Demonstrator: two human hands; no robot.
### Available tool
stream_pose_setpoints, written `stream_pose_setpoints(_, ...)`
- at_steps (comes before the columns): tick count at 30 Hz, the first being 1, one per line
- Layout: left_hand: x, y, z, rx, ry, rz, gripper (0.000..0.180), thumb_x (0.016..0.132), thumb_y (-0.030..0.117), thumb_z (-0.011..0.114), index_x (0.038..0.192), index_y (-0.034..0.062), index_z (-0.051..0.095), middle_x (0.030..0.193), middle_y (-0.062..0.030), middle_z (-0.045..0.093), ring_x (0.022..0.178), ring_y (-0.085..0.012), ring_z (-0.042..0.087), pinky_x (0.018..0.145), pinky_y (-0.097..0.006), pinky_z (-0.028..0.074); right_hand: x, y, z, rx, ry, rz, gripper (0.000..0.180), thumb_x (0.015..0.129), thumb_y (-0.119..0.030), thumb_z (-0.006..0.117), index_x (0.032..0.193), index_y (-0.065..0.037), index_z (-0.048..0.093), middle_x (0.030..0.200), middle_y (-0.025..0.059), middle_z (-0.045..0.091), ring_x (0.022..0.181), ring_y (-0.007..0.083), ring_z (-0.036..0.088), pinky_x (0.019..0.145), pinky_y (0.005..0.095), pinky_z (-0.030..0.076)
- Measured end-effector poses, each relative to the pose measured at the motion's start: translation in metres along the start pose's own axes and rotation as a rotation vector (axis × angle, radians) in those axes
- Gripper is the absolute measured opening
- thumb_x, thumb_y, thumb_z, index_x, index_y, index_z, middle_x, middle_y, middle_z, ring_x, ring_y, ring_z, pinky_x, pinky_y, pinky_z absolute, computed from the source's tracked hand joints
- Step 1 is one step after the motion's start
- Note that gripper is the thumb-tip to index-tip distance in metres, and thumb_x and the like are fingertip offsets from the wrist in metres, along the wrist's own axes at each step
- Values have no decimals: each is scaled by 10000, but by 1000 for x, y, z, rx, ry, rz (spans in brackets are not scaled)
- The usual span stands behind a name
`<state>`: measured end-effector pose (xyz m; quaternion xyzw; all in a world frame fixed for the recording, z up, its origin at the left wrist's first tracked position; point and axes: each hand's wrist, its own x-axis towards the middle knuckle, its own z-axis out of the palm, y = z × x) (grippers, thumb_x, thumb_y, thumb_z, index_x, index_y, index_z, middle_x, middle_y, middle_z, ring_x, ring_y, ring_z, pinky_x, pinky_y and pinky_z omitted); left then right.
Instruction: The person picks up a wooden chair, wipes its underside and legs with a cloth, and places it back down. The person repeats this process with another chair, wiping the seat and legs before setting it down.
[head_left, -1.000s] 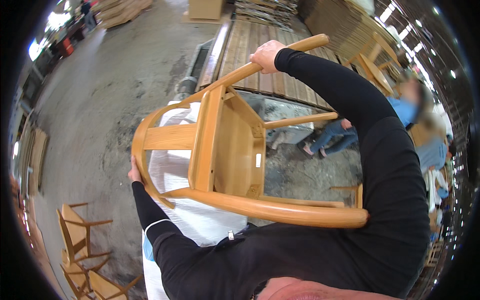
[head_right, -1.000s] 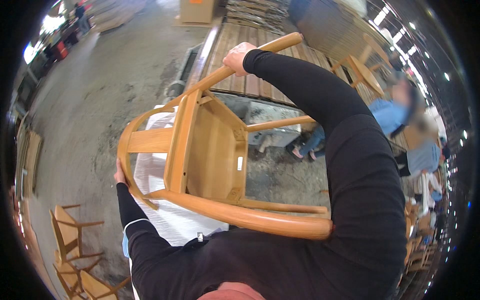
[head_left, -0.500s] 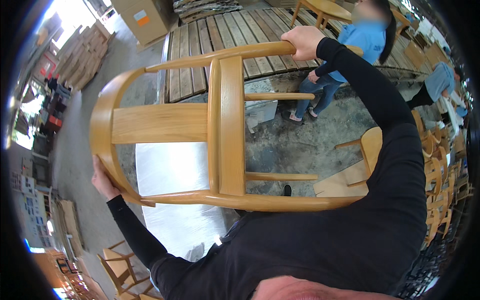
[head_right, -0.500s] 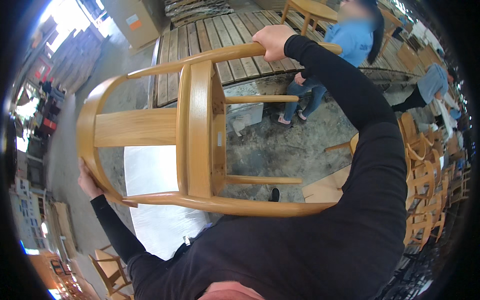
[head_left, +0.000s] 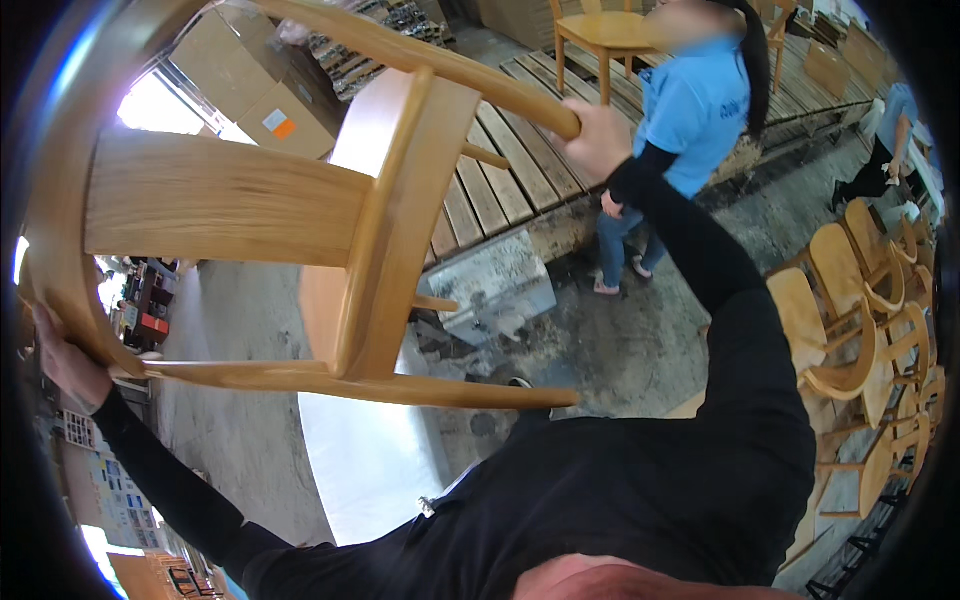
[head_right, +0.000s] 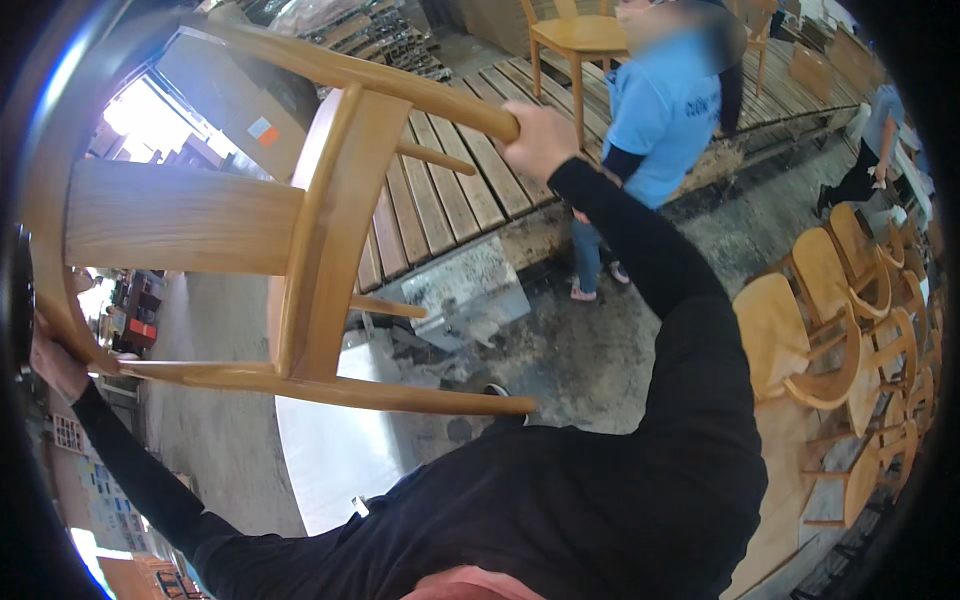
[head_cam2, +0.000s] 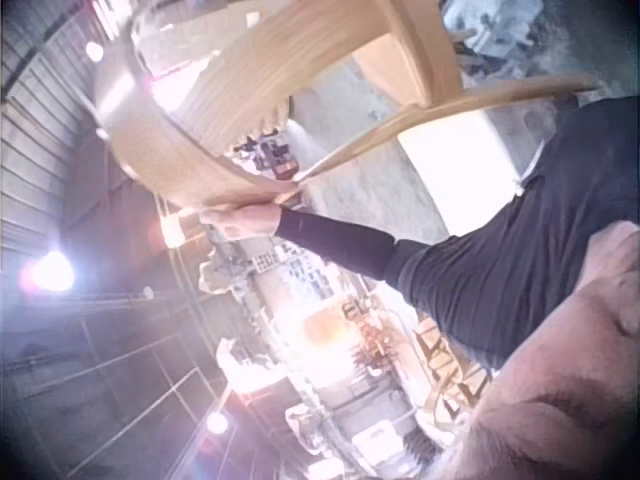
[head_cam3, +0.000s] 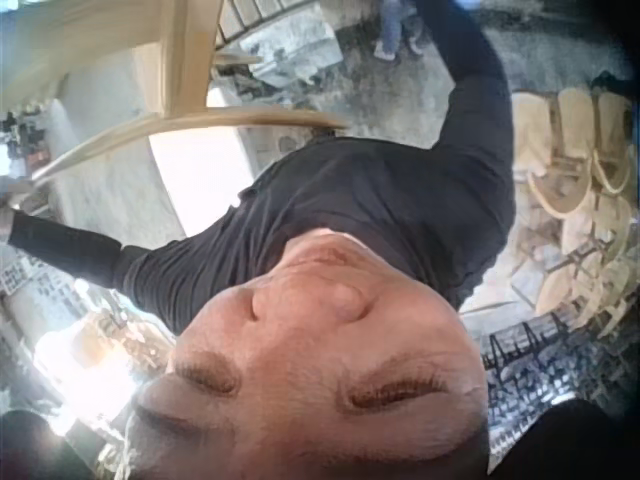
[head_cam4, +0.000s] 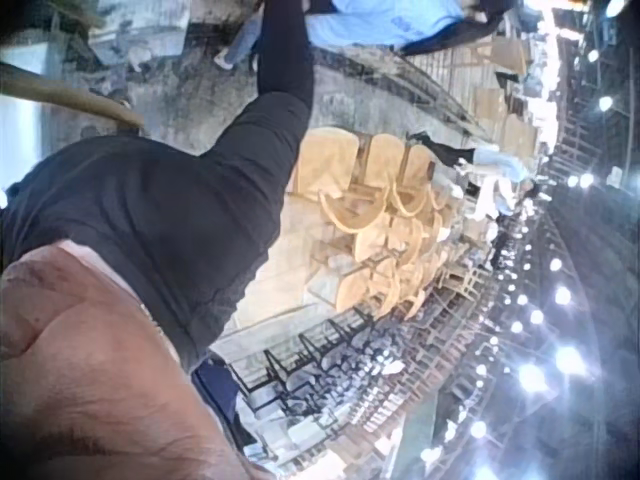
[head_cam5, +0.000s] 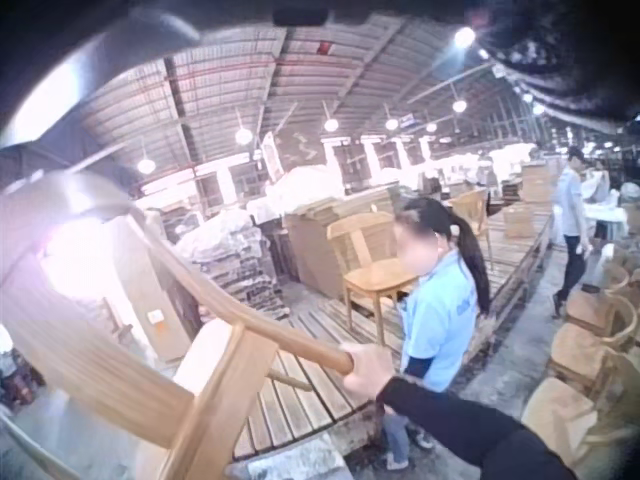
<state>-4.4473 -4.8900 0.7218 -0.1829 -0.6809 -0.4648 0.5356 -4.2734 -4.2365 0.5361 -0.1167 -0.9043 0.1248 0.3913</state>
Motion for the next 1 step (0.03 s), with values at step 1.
stream_pose_setpoints(1,14,0,6,63,-22,124,475,985,322,498,1328,-2,552,1265,-157,622,1093,-233,621,962,-324,470,-2,8,16,70,-1,36,234,771,-263,704,947,-114,665,849,173,668,813,353,657,686,436,515)
